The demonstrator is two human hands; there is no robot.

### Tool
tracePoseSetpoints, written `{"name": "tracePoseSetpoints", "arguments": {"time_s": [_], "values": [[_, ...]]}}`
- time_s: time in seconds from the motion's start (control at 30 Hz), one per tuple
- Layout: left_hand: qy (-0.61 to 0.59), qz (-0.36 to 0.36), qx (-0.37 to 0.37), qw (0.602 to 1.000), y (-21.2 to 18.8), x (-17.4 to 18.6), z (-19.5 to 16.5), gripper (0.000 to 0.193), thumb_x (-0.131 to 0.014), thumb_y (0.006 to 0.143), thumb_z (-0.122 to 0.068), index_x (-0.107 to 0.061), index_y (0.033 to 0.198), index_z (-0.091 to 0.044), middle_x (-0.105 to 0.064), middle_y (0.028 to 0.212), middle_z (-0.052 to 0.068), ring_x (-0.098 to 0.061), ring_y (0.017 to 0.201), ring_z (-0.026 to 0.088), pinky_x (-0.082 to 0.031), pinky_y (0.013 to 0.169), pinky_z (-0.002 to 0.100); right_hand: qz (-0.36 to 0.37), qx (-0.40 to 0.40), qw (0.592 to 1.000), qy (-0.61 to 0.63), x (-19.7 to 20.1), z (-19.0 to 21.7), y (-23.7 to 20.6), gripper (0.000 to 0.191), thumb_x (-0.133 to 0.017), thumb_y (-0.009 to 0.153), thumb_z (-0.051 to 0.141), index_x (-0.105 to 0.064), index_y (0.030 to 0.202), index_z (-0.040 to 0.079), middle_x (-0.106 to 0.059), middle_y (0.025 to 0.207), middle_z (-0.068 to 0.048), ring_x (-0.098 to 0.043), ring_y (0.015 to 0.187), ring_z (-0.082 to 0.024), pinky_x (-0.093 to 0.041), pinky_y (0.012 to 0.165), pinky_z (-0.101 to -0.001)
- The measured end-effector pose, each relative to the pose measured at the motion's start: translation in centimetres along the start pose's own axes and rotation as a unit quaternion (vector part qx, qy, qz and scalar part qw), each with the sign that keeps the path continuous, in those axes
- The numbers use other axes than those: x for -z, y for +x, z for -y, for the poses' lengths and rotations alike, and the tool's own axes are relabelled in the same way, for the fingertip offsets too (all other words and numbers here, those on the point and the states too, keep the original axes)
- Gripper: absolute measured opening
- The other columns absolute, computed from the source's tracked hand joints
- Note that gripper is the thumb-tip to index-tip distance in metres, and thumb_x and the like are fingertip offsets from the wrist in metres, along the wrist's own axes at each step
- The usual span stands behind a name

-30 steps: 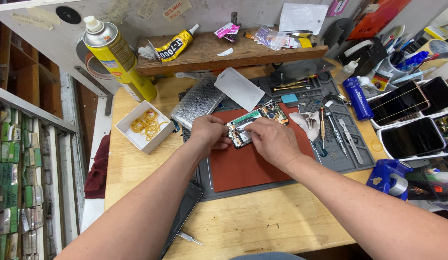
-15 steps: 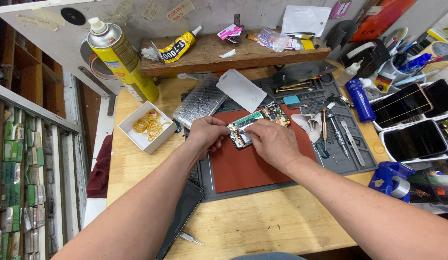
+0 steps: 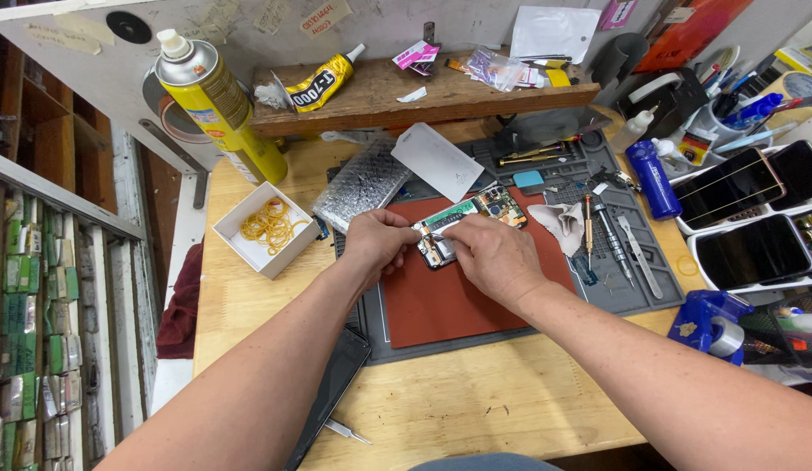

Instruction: The person removes a smartphone from a case, places it on a workbench, and then unpacks a small circuit board from a plastic bag. They connect the board to the phone's internal components using tweezers and a small screwdriver, securing it in place.

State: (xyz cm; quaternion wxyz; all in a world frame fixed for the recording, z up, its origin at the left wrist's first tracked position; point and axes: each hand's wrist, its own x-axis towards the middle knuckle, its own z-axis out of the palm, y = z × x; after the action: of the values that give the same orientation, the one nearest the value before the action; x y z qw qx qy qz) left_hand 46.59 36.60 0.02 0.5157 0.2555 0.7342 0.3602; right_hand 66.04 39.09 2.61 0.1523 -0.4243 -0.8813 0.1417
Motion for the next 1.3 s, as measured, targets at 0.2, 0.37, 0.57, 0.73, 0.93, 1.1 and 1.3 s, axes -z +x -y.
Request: {"name": "tracePoseSetpoints", "arguments": {"time_s": [0.2,0.37,0.57,0.73,0.93,1.1,1.3], "values": [[0.008,-0.007,-0.002,1.0,-0.09,-0.04,-0.12,0.02,-0.08,0.081,-0.006,-0.068,0.097,-0.004,-0.066,0.067,0.005,-0.055,0.044,0.01,-0.039,0.034,0.025,0.005,-0.001,1.0,-0.004,-0.14,0.02,-0.07,0.013,-0.069,0.092,0.023,-0.076,0.103,0.019,-0.073,0.099,0.003,-0.071,0.09,-0.024,-0.058,0.074,-0.0424],[-0.006,-0.005,-0.002,1.0,-0.01,-0.01,0.13,0.019,-0.08,0.082,-0.006,-0.067,0.096,-0.004,-0.065,0.066,0.005,-0.055,0.043,0.011,-0.038,0.033,0.025,-0.014,0.012,1.0,-0.002,-0.3,-0.02,-0.18,0.013,-0.07,0.091,0.021,-0.076,0.101,0.018,-0.073,0.099,0.002,-0.071,0.091,-0.025,-0.057,0.073,-0.0431],[0.0,-0.005,-0.007,1.0,0.15,-0.13,0.24,0.019,-0.079,0.082,-0.005,-0.067,0.097,-0.003,-0.066,0.066,0.006,-0.056,0.043,0.011,-0.038,0.033,0.025,-0.015,0.016,1.0,-0.004,-0.26,-0.09,-0.28,0.013,-0.07,0.09,0.02,-0.076,0.102,0.018,-0.073,0.099,0.002,-0.071,0.091,-0.025,-0.057,0.073,-0.0432],[0.004,-0.01,-0.013,1.0,0.22,-0.34,0.24,0.021,-0.079,0.082,-0.004,-0.065,0.098,-0.003,-0.066,0.066,0.007,-0.056,0.043,0.012,-0.038,0.032,0.026,-0.013,0.018,1.0,-0.011,-0.17,0.04,-0.28,0.014,-0.07,0.09,0.02,-0.076,0.103,0.019,-0.073,0.098,0.002,-0.071,0.091,-0.025,-0.057,0.072,-0.0432],[0.009,-0.007,-0.018,1.0,0.3,-0.27,0.49,0.021,-0.078,0.084,-0.005,-0.065,0.1,-0.002,-0.068,0.07,0.008,-0.059,0.044,0.012,-0.039,0.033,0.026,-0.02,0.024,0.999,-0.014,-0.31,0.15,-0.34,0.015,-0.071,0.089,0.02,-0.076,0.103,0.019,-0.073,0.099,0.001,-0.071,0.091,-0.025,-0.058,0.072,-0.0432],[-0.027,0.021,-0.007,0.999,0.32,0.22,0.59,0.02,-0.076,0.087,-0.007,-0.066,0.103,-0.003,-0.07,0.072,0.008,-0.062,0.046,0.011,-0.042,0.034,0.024,-0.018,0.019,1.0,-0.014,-0.34,0.08,-0.35,0.014,-0.07,0.091,0.02,-0.076,0.103,0.018,-0.073,0.099,0.002,-0.071,0.091,-0.024,-0.058,0.071,-0.0426],[-0.021,0.014,-0.013,1.0,0.07,0.09,0.42,0.021,-0.077,0.086,-0.007,-0.066,0.103,-0.002,-0.071,0.073,0.009,-0.064,0.048,0.012,-0.043,0.034,0.025,-0.02,0.02,1.0,-0.01,-0.33,0.1,-0.36,0.014,-0.07,0.09,0.019,-0.076,0.103,0.018,-0.073,0.099,0.002,-0.071,0.091,-0.024,-0.058,0.071,-0.0425]]}}
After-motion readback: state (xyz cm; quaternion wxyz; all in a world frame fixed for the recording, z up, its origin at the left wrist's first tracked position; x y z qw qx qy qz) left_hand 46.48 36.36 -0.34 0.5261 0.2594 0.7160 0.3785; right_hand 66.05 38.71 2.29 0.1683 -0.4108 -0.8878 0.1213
